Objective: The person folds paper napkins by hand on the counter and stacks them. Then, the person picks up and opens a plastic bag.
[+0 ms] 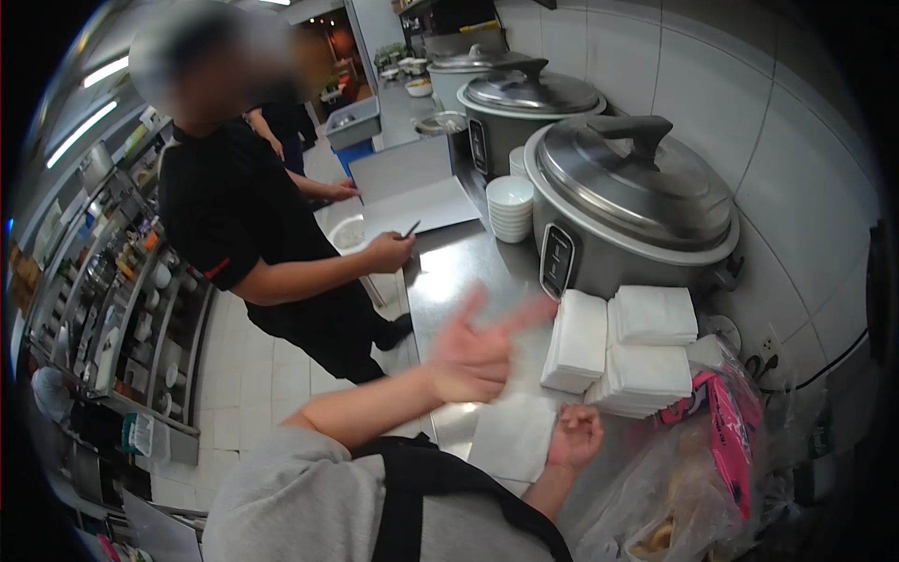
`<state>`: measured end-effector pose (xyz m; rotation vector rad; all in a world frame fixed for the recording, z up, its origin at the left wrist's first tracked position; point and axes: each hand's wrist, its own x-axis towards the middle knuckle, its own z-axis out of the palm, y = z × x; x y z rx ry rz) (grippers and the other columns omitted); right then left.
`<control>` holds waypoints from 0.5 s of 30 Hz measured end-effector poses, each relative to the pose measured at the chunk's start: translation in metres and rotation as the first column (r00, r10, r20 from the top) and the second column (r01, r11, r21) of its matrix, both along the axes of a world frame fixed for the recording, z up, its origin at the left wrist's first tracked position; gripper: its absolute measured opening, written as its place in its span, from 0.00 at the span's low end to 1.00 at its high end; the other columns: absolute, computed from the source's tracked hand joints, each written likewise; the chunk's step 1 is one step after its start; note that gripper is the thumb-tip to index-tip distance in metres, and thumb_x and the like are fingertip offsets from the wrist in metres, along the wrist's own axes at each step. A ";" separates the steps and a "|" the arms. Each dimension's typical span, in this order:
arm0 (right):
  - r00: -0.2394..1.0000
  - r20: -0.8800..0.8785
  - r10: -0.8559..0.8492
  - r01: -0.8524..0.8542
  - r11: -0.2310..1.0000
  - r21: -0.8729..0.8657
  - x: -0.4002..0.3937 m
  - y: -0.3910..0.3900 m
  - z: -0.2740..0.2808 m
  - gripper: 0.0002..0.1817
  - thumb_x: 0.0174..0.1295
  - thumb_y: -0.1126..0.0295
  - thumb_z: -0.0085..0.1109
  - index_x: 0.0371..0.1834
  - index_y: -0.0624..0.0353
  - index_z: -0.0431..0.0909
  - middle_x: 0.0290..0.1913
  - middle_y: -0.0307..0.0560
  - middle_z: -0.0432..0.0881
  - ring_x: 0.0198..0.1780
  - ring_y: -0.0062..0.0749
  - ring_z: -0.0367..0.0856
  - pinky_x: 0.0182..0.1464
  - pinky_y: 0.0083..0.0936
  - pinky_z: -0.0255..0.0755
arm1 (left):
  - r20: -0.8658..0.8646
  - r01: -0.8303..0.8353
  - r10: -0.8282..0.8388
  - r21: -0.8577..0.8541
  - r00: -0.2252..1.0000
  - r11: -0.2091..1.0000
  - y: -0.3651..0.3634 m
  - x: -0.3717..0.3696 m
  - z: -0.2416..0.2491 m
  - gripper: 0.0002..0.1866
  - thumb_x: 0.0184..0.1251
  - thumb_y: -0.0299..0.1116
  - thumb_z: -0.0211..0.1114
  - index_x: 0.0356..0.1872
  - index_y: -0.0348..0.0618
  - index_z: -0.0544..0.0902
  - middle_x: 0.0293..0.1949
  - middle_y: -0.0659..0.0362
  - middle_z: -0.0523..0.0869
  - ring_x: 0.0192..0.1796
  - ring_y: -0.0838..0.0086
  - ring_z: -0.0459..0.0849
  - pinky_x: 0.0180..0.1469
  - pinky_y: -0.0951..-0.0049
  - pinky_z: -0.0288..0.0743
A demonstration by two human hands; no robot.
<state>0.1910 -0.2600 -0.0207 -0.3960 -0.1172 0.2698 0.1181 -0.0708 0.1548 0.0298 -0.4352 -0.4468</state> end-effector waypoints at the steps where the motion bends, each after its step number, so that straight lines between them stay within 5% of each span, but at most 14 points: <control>1: 0.995 0.044 0.086 -0.088 0.995 0.044 -0.001 -0.003 -0.004 0.14 0.61 0.61 0.47 0.24 0.59 0.72 0.18 0.42 0.68 0.29 0.32 0.68 0.50 0.35 0.64 | 0.354 -0.008 0.010 -0.007 0.935 1.000 0.004 -0.012 0.035 0.47 0.64 0.73 0.31 0.68 0.41 0.63 0.17 0.58 0.76 0.18 0.75 0.72 0.21 0.74 0.65; 2: 0.995 0.040 0.092 -0.093 0.995 0.024 -0.002 -0.003 -0.003 0.14 0.61 0.61 0.47 0.24 0.59 0.72 0.18 0.42 0.68 0.29 0.32 0.68 0.50 0.35 0.64 | 0.750 -0.215 0.103 0.054 0.654 0.975 -0.002 -0.012 0.069 0.54 0.60 0.77 0.26 0.62 0.32 0.70 0.13 0.60 0.72 0.13 0.77 0.68 0.14 0.77 0.60; 3: 0.988 0.048 0.145 -0.147 0.989 0.031 -0.003 0.000 -0.001 0.15 0.62 0.60 0.47 0.24 0.59 0.72 0.17 0.42 0.67 0.28 0.31 0.67 0.50 0.34 0.64 | 0.791 0.020 -0.053 0.052 0.609 0.998 -0.012 -0.036 0.108 0.60 0.57 0.78 0.22 0.55 0.22 0.73 0.11 0.62 0.67 0.08 0.78 0.63 0.10 0.78 0.57; 5: 0.977 0.059 0.204 -0.206 0.978 0.035 -0.006 0.001 0.000 0.15 0.63 0.60 0.47 0.24 0.59 0.72 0.17 0.41 0.67 0.27 0.31 0.66 0.49 0.34 0.64 | 0.910 -0.016 -0.141 0.160 0.390 0.987 -0.017 -0.047 0.141 0.63 0.55 0.78 0.19 0.56 0.15 0.68 0.10 0.63 0.63 0.07 0.78 0.62 0.10 0.77 0.58; 9: 0.967 0.077 0.241 -0.245 0.969 0.039 -0.006 0.006 0.002 0.16 0.64 0.59 0.47 0.25 0.59 0.71 0.17 0.41 0.64 0.27 0.30 0.65 0.47 0.33 0.66 | 0.893 -0.116 -0.147 0.215 0.426 0.970 -0.010 -0.059 0.135 0.60 0.57 0.77 0.16 0.64 0.24 0.64 0.10 0.67 0.58 0.10 0.82 0.62 0.11 0.79 0.55; 11: 0.967 0.075 0.244 -0.247 0.968 0.037 -0.007 0.006 0.003 0.16 0.64 0.59 0.47 0.24 0.59 0.71 0.16 0.40 0.64 0.26 0.30 0.65 0.47 0.33 0.66 | 0.881 -0.082 -0.063 0.114 0.468 0.990 -0.014 -0.055 0.133 0.64 0.56 0.78 0.19 0.57 0.09 0.63 0.09 0.66 0.59 0.07 0.80 0.61 0.09 0.79 0.57; 12: 0.966 0.067 0.250 -0.252 0.968 0.018 -0.007 0.006 0.003 0.16 0.64 0.59 0.48 0.24 0.58 0.71 0.16 0.40 0.64 0.26 0.30 0.65 0.47 0.33 0.66 | 0.881 -0.082 -0.061 0.112 0.469 0.990 -0.012 -0.055 0.131 0.64 0.56 0.78 0.19 0.57 0.09 0.63 0.09 0.66 0.59 0.07 0.80 0.61 0.09 0.79 0.57; 14: 0.964 0.058 0.259 -0.259 0.966 -0.002 -0.007 0.006 0.004 0.16 0.64 0.59 0.48 0.23 0.58 0.71 0.16 0.40 0.63 0.26 0.30 0.66 0.47 0.33 0.66 | 0.868 -0.094 -0.126 0.194 0.481 0.977 -0.006 -0.056 0.127 0.60 0.57 0.78 0.18 0.63 0.24 0.65 0.10 0.67 0.58 0.10 0.82 0.61 0.11 0.80 0.56; 15: 0.963 0.064 0.262 -0.263 0.965 0.001 -0.007 0.007 0.003 0.16 0.64 0.59 0.48 0.23 0.58 0.71 0.15 0.40 0.63 0.26 0.30 0.66 0.47 0.33 0.66 | 0.867 -0.094 -0.126 0.194 0.483 0.976 -0.006 -0.055 0.126 0.60 0.57 0.78 0.18 0.63 0.24 0.65 0.10 0.67 0.58 0.10 0.82 0.61 0.11 0.80 0.56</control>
